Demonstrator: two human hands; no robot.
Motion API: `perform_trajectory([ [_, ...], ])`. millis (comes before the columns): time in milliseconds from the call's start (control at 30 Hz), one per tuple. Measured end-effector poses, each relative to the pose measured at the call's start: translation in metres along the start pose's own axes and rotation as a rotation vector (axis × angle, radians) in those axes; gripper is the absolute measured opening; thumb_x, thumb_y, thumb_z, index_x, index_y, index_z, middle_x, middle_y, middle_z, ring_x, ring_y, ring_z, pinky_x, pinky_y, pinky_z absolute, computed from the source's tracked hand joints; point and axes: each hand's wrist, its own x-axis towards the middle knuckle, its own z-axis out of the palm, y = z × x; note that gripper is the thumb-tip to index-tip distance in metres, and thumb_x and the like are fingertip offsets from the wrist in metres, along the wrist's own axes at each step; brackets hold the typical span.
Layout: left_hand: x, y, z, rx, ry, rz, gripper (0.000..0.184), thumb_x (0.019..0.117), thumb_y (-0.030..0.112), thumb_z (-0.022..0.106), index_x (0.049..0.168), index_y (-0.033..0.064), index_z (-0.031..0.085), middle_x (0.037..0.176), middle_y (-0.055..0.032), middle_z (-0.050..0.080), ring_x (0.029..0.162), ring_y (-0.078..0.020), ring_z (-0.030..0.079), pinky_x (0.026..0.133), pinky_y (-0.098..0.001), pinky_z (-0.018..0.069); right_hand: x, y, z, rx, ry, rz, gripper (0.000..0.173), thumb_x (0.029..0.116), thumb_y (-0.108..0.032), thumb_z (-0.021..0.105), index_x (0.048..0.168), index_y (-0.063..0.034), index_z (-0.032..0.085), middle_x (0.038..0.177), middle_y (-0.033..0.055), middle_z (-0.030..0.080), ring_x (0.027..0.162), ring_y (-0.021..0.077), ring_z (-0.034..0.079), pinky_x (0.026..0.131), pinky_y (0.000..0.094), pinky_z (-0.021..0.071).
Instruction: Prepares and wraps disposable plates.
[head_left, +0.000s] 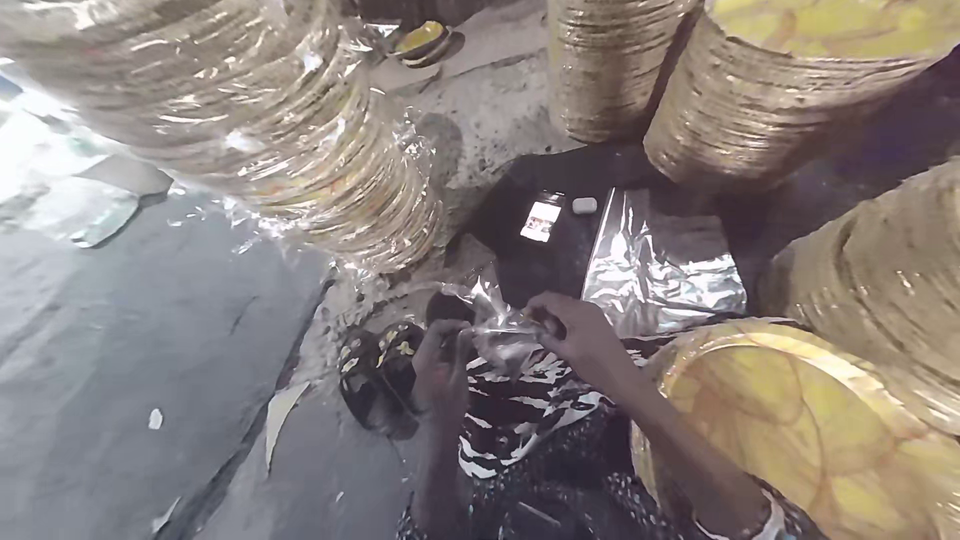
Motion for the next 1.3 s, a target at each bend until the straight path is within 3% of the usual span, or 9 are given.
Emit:
perform_trajectory([
  [200, 0.016, 0.044, 0.04, -0.446, 0.388, -0.306, 0.028, 0.1106, 0.014, 0.025, 0.102, 0.0195, 0.051, 0.073, 0.0164, 0.058, 0.062, 0.0051, 0.059, 0.058, -0.0134, 0.0536, 0.008, 0.002, 0.004, -0.26, -0.216, 0.251, 0.039, 0.0932, -0.001, 0.064, 0.132, -0.0011, 0.064, 0.133, 0.0261, 0.061, 0.117, 0.045, 0.062, 0.097, 0.0584, 0.0491],
  [300, 0.016, 0.039, 0.034, -0.31, 0.129, -0.252, 0.02, 0.1093, 0.02, 0.038, 0.099, 0.0135, 0.054, 0.07, 0.0174, 0.057, 0.06, 0.0086, 0.055, 0.059, -0.0104, 0.0493, 0.011, 0.01, -0.005, -0.301, -0.344, 0.352, 0.036, 0.0975, 0.0, 0.056, 0.133, 0.0001, 0.062, 0.135, 0.0262, 0.06, 0.119, 0.0459, 0.061, 0.098, 0.0613, 0.0466],
  [367, 0.019, 0.036, 0.019, 0.047, -0.3, -0.104, 0.032, 0.1006, 0.024, 0.056, 0.1, -0.007, 0.065, 0.07, 0.0065, 0.056, 0.061, 0.0074, 0.048, 0.061, -0.0108, 0.0425, 0.006, 0.017, -0.02, -0.263, -0.185, 0.383, 0.031, 0.0974, 0.002, 0.053, 0.125, 0.0011, 0.068, 0.127, 0.0267, 0.064, 0.115, 0.0459, 0.063, 0.097, 0.0614, 0.0468],
  [467, 0.03, 0.037, 0.015, 0.443, -0.704, -0.057, 0.027, 0.0899, 0.013, 0.072, 0.109, -0.0056, 0.07, 0.087, -0.0147, 0.068, 0.073, -0.0194, 0.061, 0.071, -0.0337, 0.0521, -0.003, 0.03, -0.037, -0.224, 0.222, 0.271, 0.019, 0.0894, 0.009, 0.062, 0.104, 0.0045, 0.074, 0.105, 0.0248, 0.07, 0.093, 0.0421, 0.068, 0.082, 0.0586, 0.0518],
  [767, 0.017, 0.001, 0.042, 0.63, -0.475, -0.274, 0.031, 0.0875, 0.003, 0.072, 0.117, -0.0062, 0.07, 0.125, -0.0302, 0.062, 0.112, -0.0411, 0.065, 0.096, -0.0515, 0.0527, -0.02, 0.041, -0.067, -0.382, 0.603, 0.233, 0.016, 0.0863, 0.011, 0.063, 0.098, 0.0071, 0.073, 0.1, 0.0286, 0.07, 0.091, 0.0451, 0.068, 0.081, 0.06, 0.0515],
  [1000, -0.028, -0.012, 0.074, 0.403, -0.623, -0.497, 0.028, 0.0946, 0.013, 0.068, 0.115, -0.0059, 0.068, 0.102, -0.0192, 0.069, 0.083, -0.0247, 0.066, 0.078, -0.0396, 0.0547, -0.019, 0.079, -0.104, -0.467, 0.714, 0.304, 0.018, 0.0924, 0.008, 0.056, 0.103, 0.0103, 0.07, 0.109, 0.033, 0.066, 0.097, 0.0485, 0.065, 0.086, 0.0624, 0.0475],
  [1133, -0.018, -0.003, 0.067, 0.513, -0.8, -0.613, 0.027, 0.1005, 0.02, 0.062, 0.116, -0.0012, 0.069, 0.108, -0.0175, 0.069, 0.089, -0.0279, 0.067, 0.084, -0.0464, 0.0542, -0.036, 0.13, -0.137, -0.475, 0.752, 0.364, 0.022, 0.0986, -0.001, 0.055, 0.112, 0.0079, 0.069, 0.118, 0.0315, 0.065, 0.111, 0.0452, 0.063, 0.098, 0.0586, 0.0465],
  [1233, -0.02, -0.01, 0.065, 0.58, -0.794, -0.579, 0.027, 0.1, 0.02, 0.061, 0.117, -0.0008, 0.066, 0.108, -0.0176, 0.067, 0.089, -0.0281, 0.066, 0.081, -0.046, 0.0539, -0.058, 0.204, -0.15, -0.664, 0.926, 0.079, 0.019, 0.0993, -0.018, 0.058, 0.103, -0.0087, 0.075, 0.1, 0.0132, 0.072, 0.089, 0.0229, 0.069, 0.076, 0.0341, 0.0554],
  [1300, -0.018, -0.018, 0.064, 0.443, -0.684, -0.582, 0.028, 0.1018, 0.011, 0.054, 0.121, -0.0076, 0.061, 0.109, -0.0198, 0.067, 0.093, -0.0266, 0.068, 0.085, -0.0439, 0.0556, -0.053, 0.149, -0.146, -0.465, 0.901, 0.292, 0.019, 0.0953, -0.004, 0.059, 0.107, 0.0038, 0.072, 0.107, 0.026, 0.069, 0.097, 0.0345, 0.066, 0.087, 0.0462, 0.0513],
])
